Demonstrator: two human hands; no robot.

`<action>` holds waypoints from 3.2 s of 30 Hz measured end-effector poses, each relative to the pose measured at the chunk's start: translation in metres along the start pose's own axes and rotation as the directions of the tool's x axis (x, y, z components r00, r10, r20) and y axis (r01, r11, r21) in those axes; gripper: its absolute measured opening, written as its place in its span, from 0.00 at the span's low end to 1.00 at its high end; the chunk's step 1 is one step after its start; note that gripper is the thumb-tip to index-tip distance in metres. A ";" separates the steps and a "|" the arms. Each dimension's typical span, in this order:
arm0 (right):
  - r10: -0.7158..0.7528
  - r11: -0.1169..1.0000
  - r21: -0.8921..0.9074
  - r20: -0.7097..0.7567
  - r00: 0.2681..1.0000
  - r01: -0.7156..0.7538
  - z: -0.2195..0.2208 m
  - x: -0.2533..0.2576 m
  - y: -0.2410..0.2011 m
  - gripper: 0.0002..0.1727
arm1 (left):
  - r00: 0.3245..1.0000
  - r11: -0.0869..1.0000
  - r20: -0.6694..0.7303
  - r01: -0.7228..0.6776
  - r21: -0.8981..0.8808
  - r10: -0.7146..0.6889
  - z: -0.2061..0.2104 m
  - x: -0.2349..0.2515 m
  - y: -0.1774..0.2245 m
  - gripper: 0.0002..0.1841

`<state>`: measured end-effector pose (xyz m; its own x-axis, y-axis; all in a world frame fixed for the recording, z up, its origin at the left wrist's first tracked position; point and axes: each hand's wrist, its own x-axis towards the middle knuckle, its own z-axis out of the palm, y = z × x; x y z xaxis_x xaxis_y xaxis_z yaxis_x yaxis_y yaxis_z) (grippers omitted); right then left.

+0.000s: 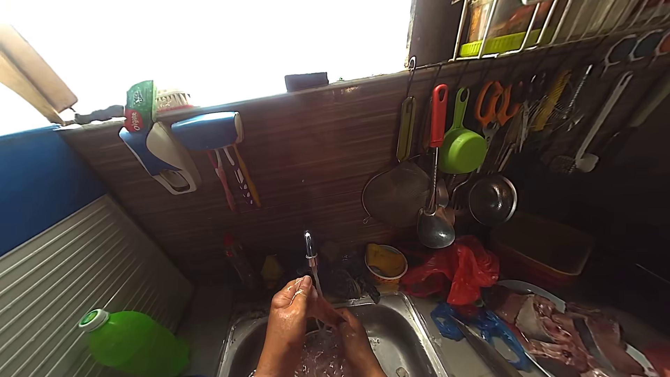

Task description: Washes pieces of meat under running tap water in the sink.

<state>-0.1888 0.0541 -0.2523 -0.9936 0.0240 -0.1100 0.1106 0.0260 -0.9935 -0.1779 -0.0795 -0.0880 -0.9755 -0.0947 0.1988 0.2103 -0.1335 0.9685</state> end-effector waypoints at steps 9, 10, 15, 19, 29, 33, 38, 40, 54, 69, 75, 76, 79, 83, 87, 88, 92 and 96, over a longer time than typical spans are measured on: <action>0.083 0.995 -0.068 0.065 0.994 -0.079 -0.035 -0.005 0.038 0.12 | 0.986 0.985 -0.061 -0.158 -0.066 0.154 -0.021 0.009 0.023 0.17; 0.098 0.987 -0.133 0.054 0.994 -0.090 -0.037 -0.006 0.038 0.13 | 0.986 0.986 -0.007 -0.165 -0.020 0.165 -0.023 0.011 0.026 0.15; -0.052 0.936 -0.338 0.143 0.988 0.098 -0.021 -0.007 -0.010 0.27 | 0.969 0.856 0.237 -0.177 0.486 0.066 -0.030 0.020 -0.006 0.13; -0.104 0.993 -0.028 0.239 0.965 0.114 0.008 -0.014 -0.061 0.17 | 0.957 0.809 0.196 0.060 0.585 -0.213 -0.023 0.019 -0.045 0.16; 0.140 0.936 0.288 0.224 0.964 -0.203 -0.004 -0.006 -0.002 0.11 | 0.967 0.998 -0.247 -0.068 -0.012 0.063 -0.029 -0.004 -0.004 0.19; 0.094 0.995 0.001 0.250 0.964 -0.097 -0.014 0.007 -0.024 0.09 | 0.953 0.920 -0.301 0.078 0.383 0.044 -0.066 -0.017 -0.033 0.15; 0.045 0.845 -0.482 0.494 0.868 0.230 -0.009 0.022 -0.103 0.17 | 0.980 0.488 -0.017 0.113 0.866 -0.198 -0.071 -0.035 -0.081 0.30; 0.042 0.778 -0.545 0.542 0.839 0.313 0.001 0.024 -0.115 0.17 | 0.999 0.768 0.017 0.028 0.640 -0.051 -0.050 -0.035 -0.101 0.22; -0.262 0.958 -0.032 0.304 0.916 0.285 -0.028 -0.006 -0.165 0.10 | 0.955 0.957 -0.134 0.277 0.091 -0.264 0.010 -0.023 -0.153 0.09; 0.207 0.930 -0.343 0.184 0.961 -0.135 0.012 0.003 -0.044 0.19 | 0.953 0.958 0.159 0.232 0.168 -0.258 0.009 0.015 -0.069 0.09; 0.201 0.933 -0.336 0.188 0.961 -0.130 0.006 0.005 -0.011 0.16 | 0.988 0.984 0.029 0.154 -0.086 -0.153 -0.007 0.003 -0.051 0.11; 0.174 0.964 -0.233 0.195 0.965 -0.127 0.006 0.005 -0.015 0.14 | 0.988 0.987 0.039 0.152 -0.046 -0.150 -0.012 0.003 -0.057 0.11; 0.186 0.979 -0.127 0.225 0.956 -0.161 0.010 0.003 -0.050 0.16 | 0.964 0.956 -0.024 0.265 0.124 -0.264 -0.025 -0.002 -0.089 0.13; 0.230 0.957 -0.254 0.377 0.897 -0.138 0.012 0.007 -0.098 0.17 | 0.870 0.876 -0.156 0.432 -0.216 -0.468 -0.024 -0.018 -0.137 0.22; 0.134 0.990 -0.112 0.504 0.853 -0.090 0.016 0.003 -0.115 0.15 | 0.927 0.837 -0.069 0.299 -0.458 -0.369 -0.009 -0.048 -0.161 0.18; 0.102 0.994 -0.028 0.510 0.854 -0.102 0.014 0.002 -0.117 0.14 | 0.938 0.810 -0.046 0.270 -0.521 -0.342 -0.004 -0.049 -0.164 0.17; 0.053 0.993 0.082 0.307 0.950 -0.082 -0.009 0.005 -0.101 0.15 | 0.834 0.633 0.038 0.447 -0.632 -0.551 0.018 -0.019 -0.136 0.30; 0.172 0.966 0.192 0.023 0.985 -0.173 -0.025 0.004 -0.050 0.26 | 0.840 0.729 0.145 0.529 -0.433 -0.523 0.018 0.000 -0.115 0.26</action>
<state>-0.1977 0.0778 -0.2023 -0.9601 0.0048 -0.2796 0.2747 -0.1706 -0.9463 -0.2036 -0.0466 -0.1968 -0.9386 0.1336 -0.3180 -0.3347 -0.5751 0.7465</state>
